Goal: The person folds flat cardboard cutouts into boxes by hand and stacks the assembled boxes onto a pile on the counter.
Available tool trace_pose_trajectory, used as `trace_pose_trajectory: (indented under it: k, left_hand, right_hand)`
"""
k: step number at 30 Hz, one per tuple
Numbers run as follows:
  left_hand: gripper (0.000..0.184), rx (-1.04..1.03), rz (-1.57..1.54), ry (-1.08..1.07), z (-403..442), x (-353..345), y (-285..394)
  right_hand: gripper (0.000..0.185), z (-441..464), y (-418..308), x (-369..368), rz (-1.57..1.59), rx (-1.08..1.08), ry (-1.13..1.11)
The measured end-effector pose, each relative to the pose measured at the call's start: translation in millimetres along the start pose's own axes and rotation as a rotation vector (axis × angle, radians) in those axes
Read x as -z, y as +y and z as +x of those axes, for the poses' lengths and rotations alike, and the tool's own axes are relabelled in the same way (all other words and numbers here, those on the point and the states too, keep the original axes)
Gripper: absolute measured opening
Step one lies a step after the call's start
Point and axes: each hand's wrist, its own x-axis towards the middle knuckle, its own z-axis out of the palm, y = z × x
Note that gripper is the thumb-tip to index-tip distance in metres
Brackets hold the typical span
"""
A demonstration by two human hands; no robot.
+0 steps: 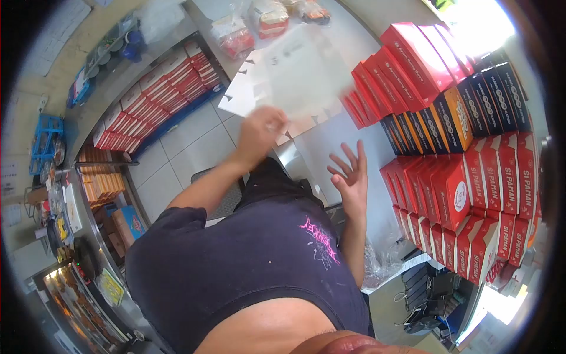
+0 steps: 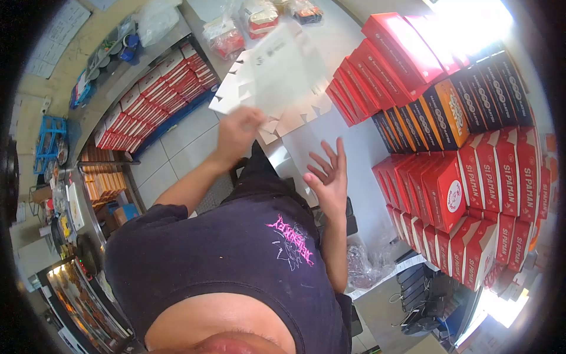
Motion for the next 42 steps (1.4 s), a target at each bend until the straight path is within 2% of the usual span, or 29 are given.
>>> trace_pose_trajectory:
  k: [2,4,5,6,7,8,9,10,11,12,13,14,15,16,17,19,21,23,24,27,30,33,38,42]
  left_hand:
    - [0.014,-0.188,0.0,-0.12,-36,-11,10]
    - [0.016,-0.265,-0.008,-0.169,-55,-20,5]
    - [0.021,-0.348,-0.04,-0.238,-59,-20,6]
    - [0.029,-0.43,-0.075,-0.307,-61,-21,6]
    - [0.029,-0.427,-0.077,-0.299,-62,-21,4]
    - [0.042,-0.137,-0.248,-0.4,-57,-17,9]
    - [0.056,0.156,-0.418,-0.499,-53,-15,9]
    - [0.054,0.255,-0.753,-0.507,-49,-21,-9]
    - [0.054,0.258,-0.758,-0.516,-36,-19,-5]
    - [0.046,0.431,-1.091,-0.436,-20,-13,10]
    - [0.042,0.523,-1.256,-0.398,-9,-11,16]
    - [0.04,0.616,-1.42,-0.346,2,-9,22]
    - [0.035,0.613,-1.211,-0.287,11,-9,22]
    - [0.032,0.6,-1.003,-0.227,16,-10,23]
    - [0.032,0.597,-1.006,-0.235,17,-12,26]
    - [0.028,0.612,-1.047,-0.141,18,-13,29]
    - [0.028,0.615,-1.066,-0.151,10,-19,34]
    - [0.024,0.479,-1.016,-0.18,-2,-28,47]
    - [0.022,0.481,-0.947,-0.219,-5,-29,51]
    - [0.022,0.438,-1.017,-0.205,-4,-26,66]
    - [0.022,0.468,-1.047,-0.199,4,-15,61]
    - [0.021,0.53,-1.09,-0.267,-3,-19,71]
    - [0.023,0.465,-1.057,-0.24,-15,-32,77]
    - [0.025,0.504,-0.987,-0.37,-5,-21,55]
  right_hand:
    - [0.055,18,-7,-15,0.05,0.074,-0.024]
    - [0.054,34,-8,-21,-0.198,0.137,0.087]
    - [0.054,35,-9,-24,-0.2,0.14,0.08]
    - [0.047,36,-9,-26,-0.285,0.172,0.083]
    - [0.04,35,-10,-27,-0.372,0.204,0.086]
    - [0.04,34,-7,-27,-0.379,0.202,0.081]
    - [0.036,31,-3,-26,-0.512,0.325,0.035]
    - [0.036,28,0,-25,-0.643,0.447,-0.008]
    - [0.036,24,-2,-27,-0.647,0.44,-0.001]
    - [0.044,21,-6,-31,-0.735,0.561,-0.084]
    - [0.052,19,-8,-33,-0.822,0.681,-0.171]
    - [0.067,18,-6,-32,-0.815,0.653,-0.181]
    - [0.067,18,-9,-32,-0.82,0.65,-0.175]
    - [0.059,20,-16,-33,-0.906,0.668,-0.14]
    - [0.051,20,-20,-32,-0.992,0.686,-0.103]
    - [0.051,19,-16,-21,-0.976,0.707,-0.105]
    - [0.051,17,-18,-16,-0.961,0.72,-0.105]
    - [0.051,17,-28,-15,-0.976,0.699,-0.076]
    - [0.051,20,-30,-15,-0.981,0.693,-0.064]
    - [0.05,24,-32,-13,-0.994,0.693,0.036]
    - [0.046,27,-30,-10,-0.965,0.799,-0.077]
    - [0.046,25,-20,-15,-1.009,0.823,0.051]
    - [0.047,29,-12,-24,-1.064,0.824,0.229]
    - [0.041,34,-34,-14,-1.087,0.804,0.092]
